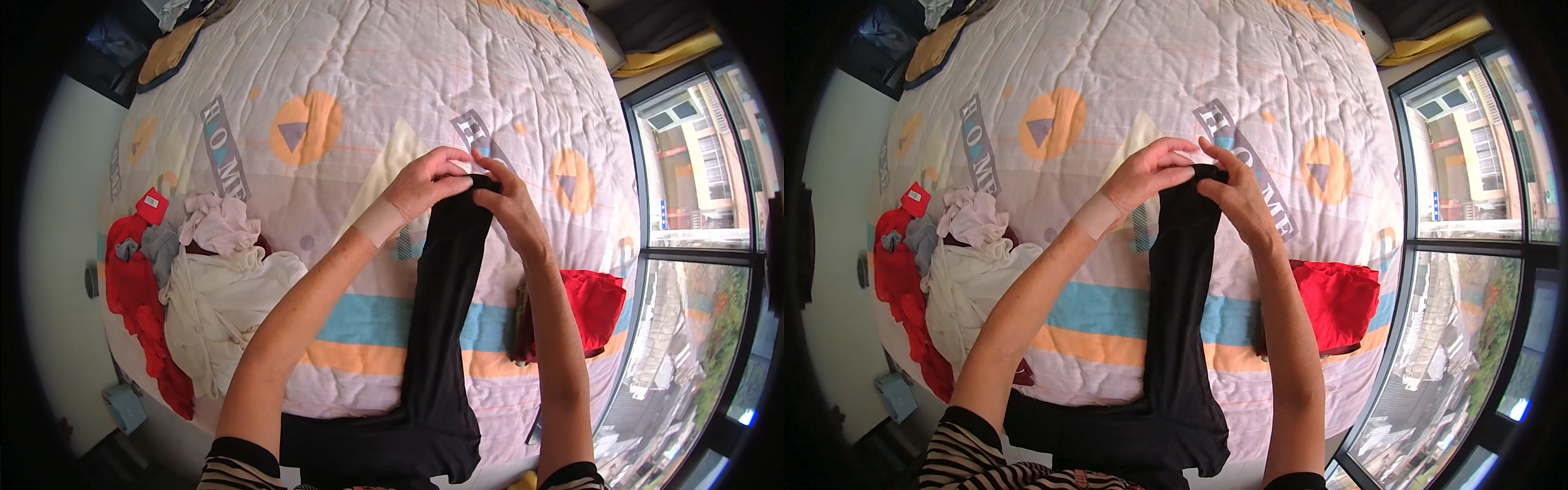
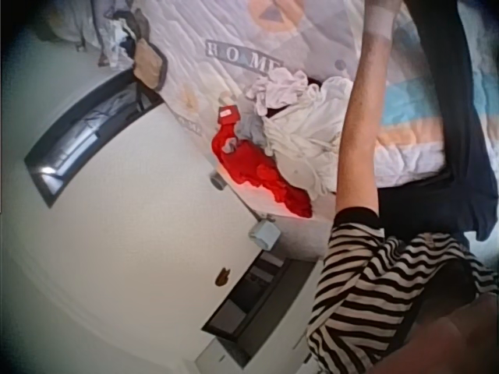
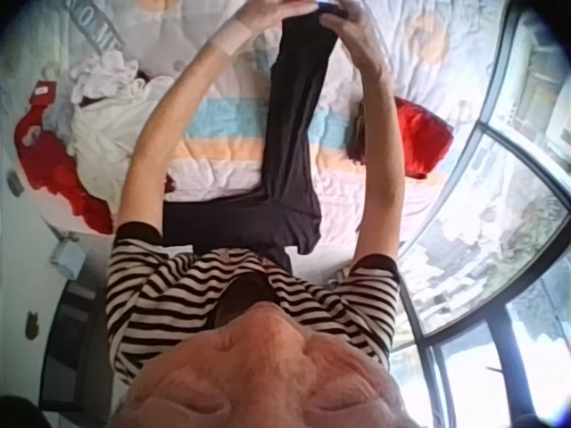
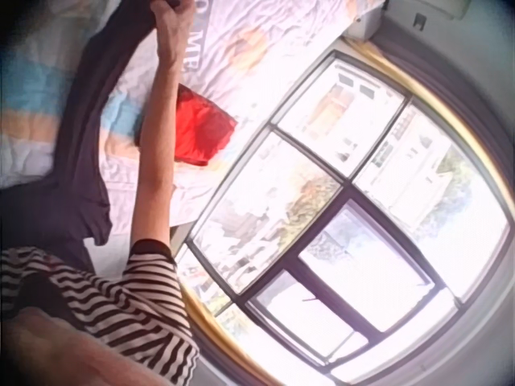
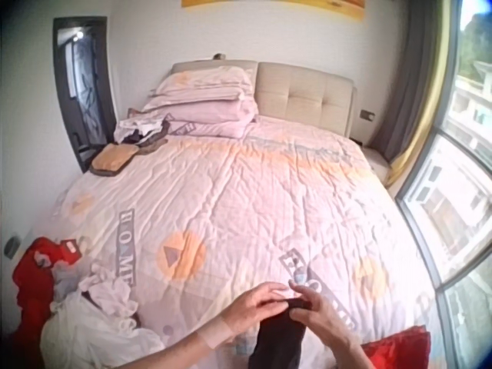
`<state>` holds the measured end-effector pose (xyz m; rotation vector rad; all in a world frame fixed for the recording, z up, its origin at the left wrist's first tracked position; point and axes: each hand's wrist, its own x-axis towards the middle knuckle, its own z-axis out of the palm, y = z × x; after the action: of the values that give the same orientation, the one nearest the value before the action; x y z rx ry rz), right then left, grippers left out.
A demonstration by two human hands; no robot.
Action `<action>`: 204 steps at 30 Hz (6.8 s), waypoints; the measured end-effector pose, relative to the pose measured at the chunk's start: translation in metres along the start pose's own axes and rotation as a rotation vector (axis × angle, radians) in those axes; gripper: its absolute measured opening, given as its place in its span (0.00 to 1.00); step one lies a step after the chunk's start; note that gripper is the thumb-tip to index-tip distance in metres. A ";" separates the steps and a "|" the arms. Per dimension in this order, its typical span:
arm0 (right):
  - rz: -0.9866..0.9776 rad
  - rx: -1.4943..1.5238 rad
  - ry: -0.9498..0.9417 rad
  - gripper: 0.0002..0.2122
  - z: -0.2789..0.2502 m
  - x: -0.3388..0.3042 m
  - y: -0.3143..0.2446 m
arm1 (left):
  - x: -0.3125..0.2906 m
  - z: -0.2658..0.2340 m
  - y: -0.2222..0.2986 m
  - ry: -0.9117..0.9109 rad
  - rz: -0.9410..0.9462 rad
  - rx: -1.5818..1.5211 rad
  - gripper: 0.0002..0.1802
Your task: The person folds several garments on a bed, including a maroon shirt, a red long-sleeve shirt, a black long-sleeve shirt, and a white jacket. Each item is smoothed, folded into a compact rectangle, and stacked on the bed.
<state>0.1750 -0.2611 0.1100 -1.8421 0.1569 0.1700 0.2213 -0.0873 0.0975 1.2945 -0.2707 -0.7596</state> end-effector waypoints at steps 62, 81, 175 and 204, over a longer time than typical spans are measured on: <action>-0.233 -0.841 -0.471 0.09 0.089 -0.282 0.098 | -0.187 0.042 -0.161 0.313 -0.512 -0.434 0.24; -0.202 -0.932 -0.497 0.19 0.073 -0.123 0.086 | -0.268 0.102 -0.170 0.112 -0.079 0.657 0.11; 0.652 0.190 -0.402 0.28 0.305 -0.440 0.064 | -0.564 0.042 -0.150 0.959 -0.260 0.537 0.18; 0.520 0.007 0.117 0.31 0.237 -0.461 0.109 | -0.500 0.109 -0.213 0.826 -0.276 -0.168 0.26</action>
<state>-0.3064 -0.0542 0.0341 -1.7718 0.7181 0.4211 -0.2838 0.1342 0.0423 1.3898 0.6318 -0.4070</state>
